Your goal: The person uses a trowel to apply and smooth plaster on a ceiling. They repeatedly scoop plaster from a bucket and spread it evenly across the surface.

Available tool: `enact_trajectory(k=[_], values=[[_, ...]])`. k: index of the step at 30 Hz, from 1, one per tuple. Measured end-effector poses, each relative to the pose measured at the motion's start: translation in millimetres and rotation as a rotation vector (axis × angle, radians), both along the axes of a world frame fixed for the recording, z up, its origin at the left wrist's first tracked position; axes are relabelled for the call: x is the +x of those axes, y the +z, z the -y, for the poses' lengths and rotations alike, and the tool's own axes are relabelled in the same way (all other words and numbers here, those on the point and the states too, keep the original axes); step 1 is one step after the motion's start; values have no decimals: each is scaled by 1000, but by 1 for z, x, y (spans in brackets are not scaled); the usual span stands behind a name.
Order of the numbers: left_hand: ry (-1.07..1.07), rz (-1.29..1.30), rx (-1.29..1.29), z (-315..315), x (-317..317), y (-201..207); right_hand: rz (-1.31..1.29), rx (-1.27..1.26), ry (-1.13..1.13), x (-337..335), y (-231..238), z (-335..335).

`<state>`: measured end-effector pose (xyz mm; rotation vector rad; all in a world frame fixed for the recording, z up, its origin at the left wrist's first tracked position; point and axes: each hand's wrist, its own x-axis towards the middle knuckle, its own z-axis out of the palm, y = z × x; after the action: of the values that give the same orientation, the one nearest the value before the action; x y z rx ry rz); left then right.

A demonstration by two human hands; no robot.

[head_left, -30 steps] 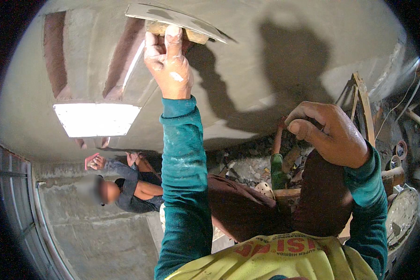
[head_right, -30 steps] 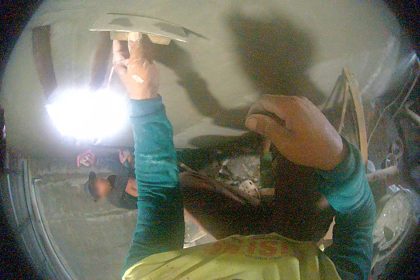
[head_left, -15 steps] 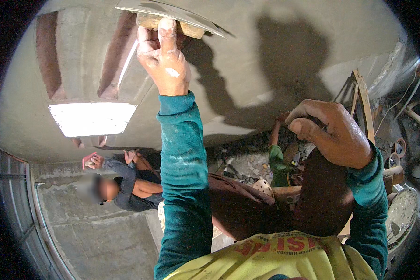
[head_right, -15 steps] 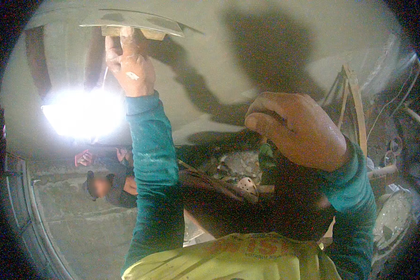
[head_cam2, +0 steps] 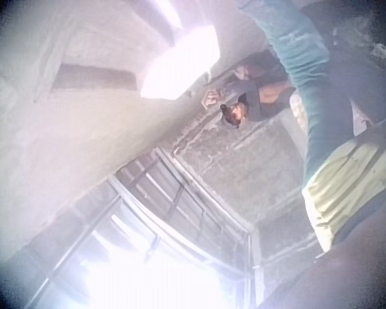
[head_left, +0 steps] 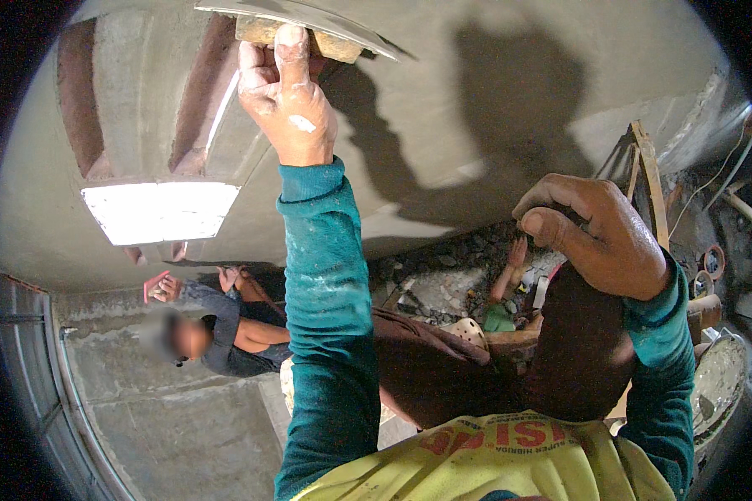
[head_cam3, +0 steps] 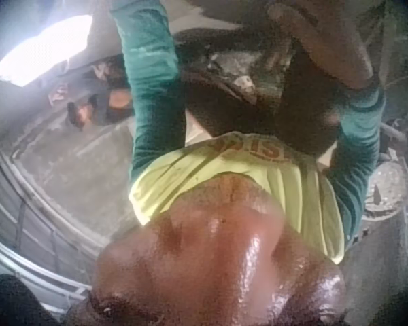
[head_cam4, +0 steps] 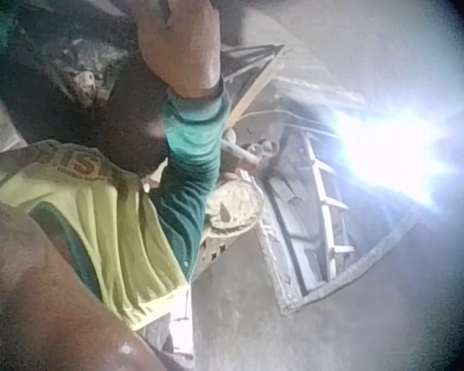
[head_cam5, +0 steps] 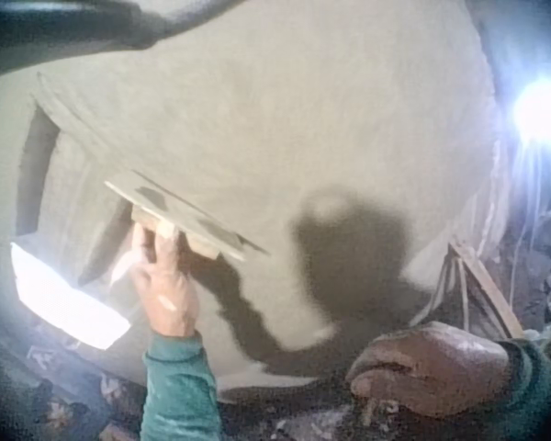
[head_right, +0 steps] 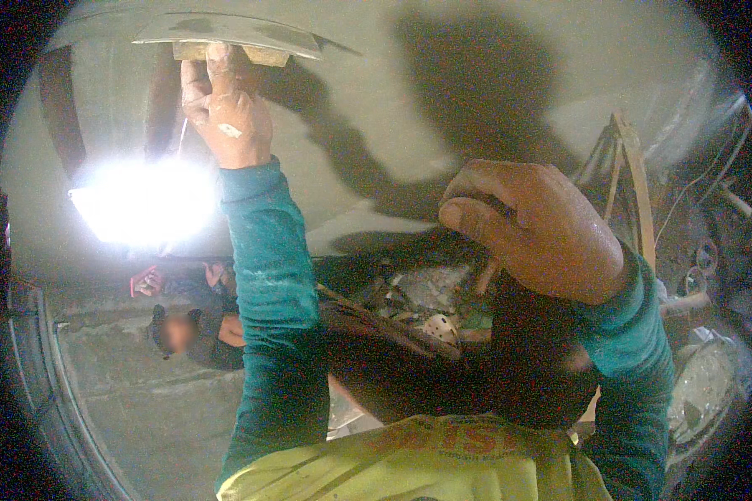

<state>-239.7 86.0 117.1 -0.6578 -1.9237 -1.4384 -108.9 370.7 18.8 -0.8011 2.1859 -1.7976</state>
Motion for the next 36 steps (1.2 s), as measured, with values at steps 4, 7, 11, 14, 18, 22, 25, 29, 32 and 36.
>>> enact_trajectory(k=[4,7,11,14,18,22,25,29,32,36], values=[[4,14,-6,0,3,12,-7,-14,-5,1,-2,0],[27,24,-60,0,3,18,14,5,-5,0,-2,0],[50,46,-56,-6,6,25,34,4,-7,-2,-5,2],[25,39,-56,1,4,33,7,-33,-12,-1,-6,2],[27,33,-10,19,11,60,44,6,-11,2,-1,-2],[45,144,-1,22,26,70,46,27,-14,0,2,-3],[21,87,-118,23,18,42,35,2,-7,2,1,0],[-7,233,-25,12,23,23,17,-12,-18,4,1,-1],[-47,224,11,8,21,18,24,4,-15,5,2,-4],[-27,200,-18,6,19,20,45,-28,-26,6,0,-4]])
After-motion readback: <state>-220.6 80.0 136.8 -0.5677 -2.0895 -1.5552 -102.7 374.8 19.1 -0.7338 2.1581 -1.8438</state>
